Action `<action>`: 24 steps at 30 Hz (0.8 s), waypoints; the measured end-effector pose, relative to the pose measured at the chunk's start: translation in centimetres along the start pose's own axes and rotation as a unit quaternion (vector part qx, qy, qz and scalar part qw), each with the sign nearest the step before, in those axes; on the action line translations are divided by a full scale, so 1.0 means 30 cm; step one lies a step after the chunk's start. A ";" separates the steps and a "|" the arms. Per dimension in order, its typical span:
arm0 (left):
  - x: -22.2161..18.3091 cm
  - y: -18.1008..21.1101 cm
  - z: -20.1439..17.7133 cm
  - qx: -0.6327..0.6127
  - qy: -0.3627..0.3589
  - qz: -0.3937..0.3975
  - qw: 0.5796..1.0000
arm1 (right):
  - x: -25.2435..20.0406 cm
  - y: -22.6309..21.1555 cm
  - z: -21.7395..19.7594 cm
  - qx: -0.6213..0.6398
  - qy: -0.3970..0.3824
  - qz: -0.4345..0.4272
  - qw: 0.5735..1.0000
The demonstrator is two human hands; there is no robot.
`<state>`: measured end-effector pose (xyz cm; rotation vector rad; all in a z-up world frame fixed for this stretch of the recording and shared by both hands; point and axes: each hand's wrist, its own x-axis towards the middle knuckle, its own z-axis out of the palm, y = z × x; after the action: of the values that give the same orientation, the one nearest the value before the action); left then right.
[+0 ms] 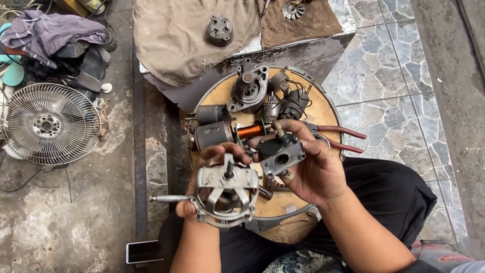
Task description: Disassembling and adjusting various components of a motor assembly using a screwdriver and hands.
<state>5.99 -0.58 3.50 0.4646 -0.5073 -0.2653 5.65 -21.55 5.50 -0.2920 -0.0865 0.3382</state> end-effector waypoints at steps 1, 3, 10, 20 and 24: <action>0.010 0.013 -0.003 -0.001 0.002 -0.002 1.000 | 0.005 -0.014 0.011 0.001 0.003 0.000 1.000; 0.020 0.037 -0.012 -0.033 -0.010 -0.015 0.999 | 0.011 -0.038 0.029 -0.045 0.034 -0.039 0.998; -0.023 0.059 -0.024 0.363 0.168 0.109 0.910 | -0.033 -0.112 -0.041 -0.044 0.002 -0.061 0.997; -0.015 0.022 -0.027 0.787 0.018 0.038 0.616 | -0.074 -0.134 -0.061 -0.088 0.068 -0.098 0.989; -0.018 -0.014 -0.026 0.809 -0.007 0.002 0.587 | -0.094 -0.146 -0.046 -0.091 0.045 -0.110 0.989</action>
<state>5.90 -0.48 2.47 2.2835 -0.6637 0.3216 4.56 -26.84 5.37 -0.4743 -0.0597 0.0964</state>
